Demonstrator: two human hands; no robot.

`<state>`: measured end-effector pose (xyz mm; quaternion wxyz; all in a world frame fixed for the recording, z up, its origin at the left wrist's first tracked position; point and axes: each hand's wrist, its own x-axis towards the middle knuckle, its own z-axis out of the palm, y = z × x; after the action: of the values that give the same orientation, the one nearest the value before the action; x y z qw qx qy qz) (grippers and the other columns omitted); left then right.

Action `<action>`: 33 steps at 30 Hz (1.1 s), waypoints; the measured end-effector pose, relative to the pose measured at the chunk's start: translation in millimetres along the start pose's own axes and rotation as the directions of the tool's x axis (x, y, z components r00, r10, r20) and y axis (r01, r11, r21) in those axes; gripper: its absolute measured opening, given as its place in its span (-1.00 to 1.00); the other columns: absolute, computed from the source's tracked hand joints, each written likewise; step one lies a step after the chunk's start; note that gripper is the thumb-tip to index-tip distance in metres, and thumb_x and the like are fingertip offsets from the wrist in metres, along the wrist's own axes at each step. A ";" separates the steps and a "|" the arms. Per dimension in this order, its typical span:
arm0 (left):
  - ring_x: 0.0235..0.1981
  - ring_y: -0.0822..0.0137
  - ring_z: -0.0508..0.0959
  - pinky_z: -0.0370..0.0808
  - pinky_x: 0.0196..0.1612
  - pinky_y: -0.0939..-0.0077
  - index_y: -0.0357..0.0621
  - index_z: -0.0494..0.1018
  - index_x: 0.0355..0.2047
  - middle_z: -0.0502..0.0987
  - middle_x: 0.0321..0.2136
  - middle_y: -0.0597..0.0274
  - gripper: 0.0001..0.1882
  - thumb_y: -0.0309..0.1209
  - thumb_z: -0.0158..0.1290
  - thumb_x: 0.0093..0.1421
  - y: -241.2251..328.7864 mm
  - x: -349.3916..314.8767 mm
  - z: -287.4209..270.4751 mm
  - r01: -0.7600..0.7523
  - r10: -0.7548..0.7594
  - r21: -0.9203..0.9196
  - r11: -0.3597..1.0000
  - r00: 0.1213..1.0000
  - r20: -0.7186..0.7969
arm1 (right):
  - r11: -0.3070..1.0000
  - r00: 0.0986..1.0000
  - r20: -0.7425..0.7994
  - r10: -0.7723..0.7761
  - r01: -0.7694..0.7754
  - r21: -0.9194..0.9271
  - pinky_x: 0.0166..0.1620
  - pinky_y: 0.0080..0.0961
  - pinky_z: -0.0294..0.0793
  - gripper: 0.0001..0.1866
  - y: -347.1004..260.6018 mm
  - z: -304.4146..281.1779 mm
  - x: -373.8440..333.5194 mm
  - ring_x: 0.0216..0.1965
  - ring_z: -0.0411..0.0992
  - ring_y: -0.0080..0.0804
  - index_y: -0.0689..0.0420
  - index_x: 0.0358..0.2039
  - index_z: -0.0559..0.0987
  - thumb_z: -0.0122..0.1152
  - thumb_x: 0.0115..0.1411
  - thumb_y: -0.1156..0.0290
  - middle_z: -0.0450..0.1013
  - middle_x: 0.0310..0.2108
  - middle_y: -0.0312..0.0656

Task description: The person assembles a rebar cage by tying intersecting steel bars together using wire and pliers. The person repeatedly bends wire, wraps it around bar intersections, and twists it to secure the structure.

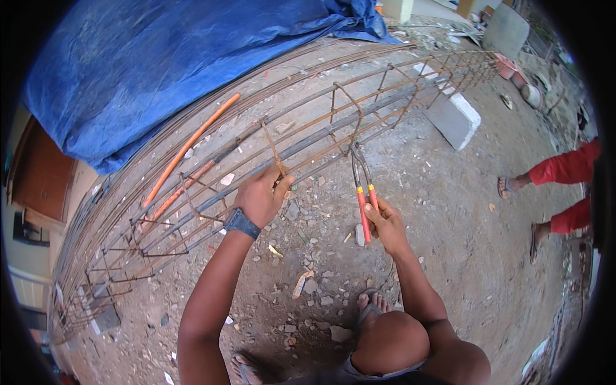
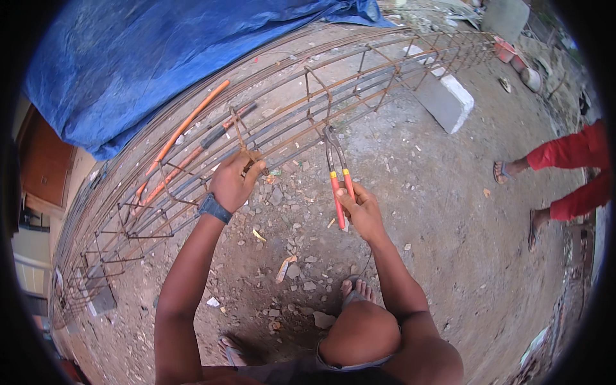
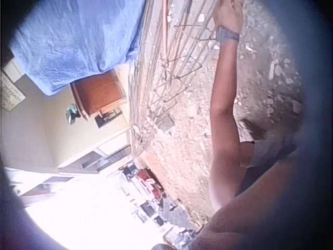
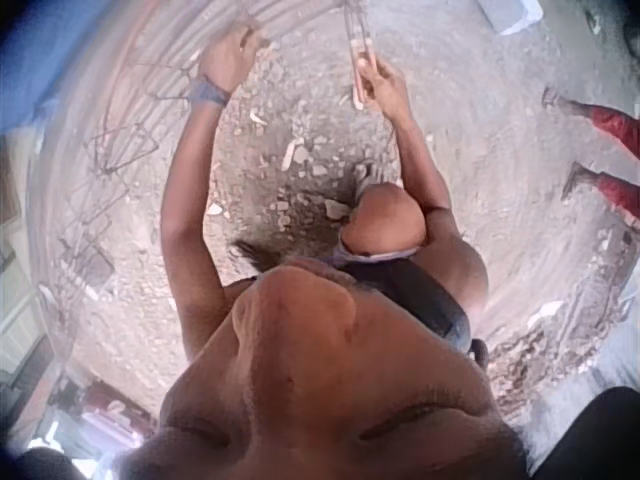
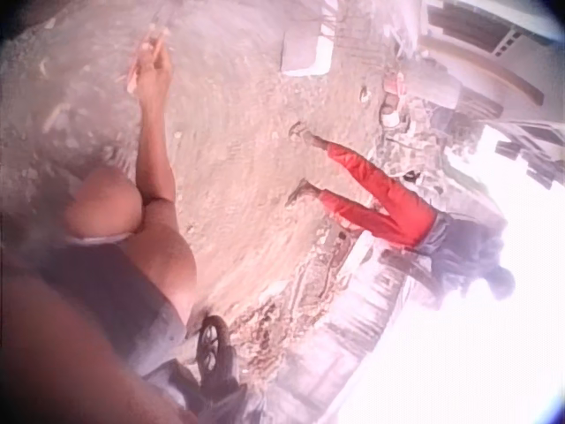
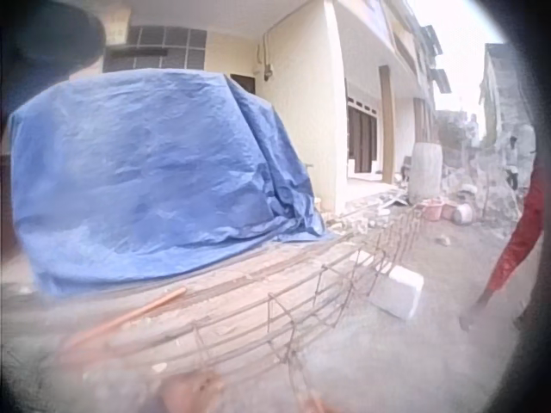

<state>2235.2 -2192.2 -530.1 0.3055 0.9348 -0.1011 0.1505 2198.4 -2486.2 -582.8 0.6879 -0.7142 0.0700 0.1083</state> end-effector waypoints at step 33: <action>-0.14 -0.17 0.59 0.50 -0.10 -0.04 -0.14 0.51 -0.08 0.61 -0.20 -0.11 -0.67 -0.17 0.00 0.32 -28.8 -2.1 -13.0 -0.049 0.067 -0.182 0.982 0.993 0.095 | 0.385 0.981 0.131 -0.143 0.177 -0.906 -0.10 -0.15 0.52 -0.72 1.3 93.7 -56.9 -0.14 0.56 -0.03 0.10 -0.20 0.66 0.19 0.22 0.18 0.59 -0.28 0.02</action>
<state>2238.5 -2161.3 -536.4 0.3783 0.9066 -0.1566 0.1023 2137.6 -2395.5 -572.6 0.1936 -0.9750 -0.0805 0.0732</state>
